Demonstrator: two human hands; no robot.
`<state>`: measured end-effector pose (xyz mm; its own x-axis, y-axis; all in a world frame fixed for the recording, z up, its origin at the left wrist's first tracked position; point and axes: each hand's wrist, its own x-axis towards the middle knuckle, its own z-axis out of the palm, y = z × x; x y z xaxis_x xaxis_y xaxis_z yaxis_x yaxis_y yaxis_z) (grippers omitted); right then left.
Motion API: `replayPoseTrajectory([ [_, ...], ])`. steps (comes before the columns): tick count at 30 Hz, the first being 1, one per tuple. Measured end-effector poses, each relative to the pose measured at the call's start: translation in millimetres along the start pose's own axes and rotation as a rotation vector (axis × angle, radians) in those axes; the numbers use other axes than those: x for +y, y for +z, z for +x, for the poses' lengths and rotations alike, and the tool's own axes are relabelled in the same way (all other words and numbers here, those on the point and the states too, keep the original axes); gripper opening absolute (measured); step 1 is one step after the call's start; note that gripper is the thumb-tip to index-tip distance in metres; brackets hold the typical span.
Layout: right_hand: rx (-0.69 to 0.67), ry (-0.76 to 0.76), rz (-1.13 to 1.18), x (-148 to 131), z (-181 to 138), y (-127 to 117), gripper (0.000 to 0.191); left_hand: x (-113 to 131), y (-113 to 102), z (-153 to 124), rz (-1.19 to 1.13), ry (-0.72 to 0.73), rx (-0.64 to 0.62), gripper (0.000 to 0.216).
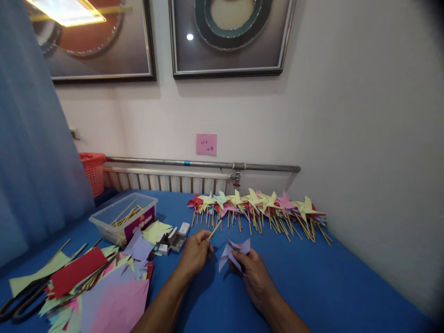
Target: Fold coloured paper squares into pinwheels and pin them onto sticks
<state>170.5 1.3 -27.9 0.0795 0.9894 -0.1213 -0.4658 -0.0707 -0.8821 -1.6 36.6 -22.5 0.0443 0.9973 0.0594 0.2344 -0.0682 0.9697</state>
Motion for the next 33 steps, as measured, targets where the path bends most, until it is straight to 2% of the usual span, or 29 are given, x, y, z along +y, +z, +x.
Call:
replayPoseTrajectory([
  [4,-0.007,-0.019,-0.022,1,0,-1,0.034,7,0,-6,0.292,0.004,-0.016,0.022],
  [7,-0.005,-0.029,-0.025,1,2,-1,0.036,12,0,-11,0.399,0.054,-0.071,0.021],
  [11,0.021,-0.057,-0.006,1,5,-3,0.036,17,3,-20,0.386,0.087,-0.183,0.023],
  [16,0.030,-0.063,-0.017,2,4,-3,0.037,19,5,-23,0.388,0.098,-0.240,0.024],
  [33,0.004,-0.079,-0.009,2,5,-2,0.035,25,8,-28,0.386,0.124,-0.189,0.024],
])
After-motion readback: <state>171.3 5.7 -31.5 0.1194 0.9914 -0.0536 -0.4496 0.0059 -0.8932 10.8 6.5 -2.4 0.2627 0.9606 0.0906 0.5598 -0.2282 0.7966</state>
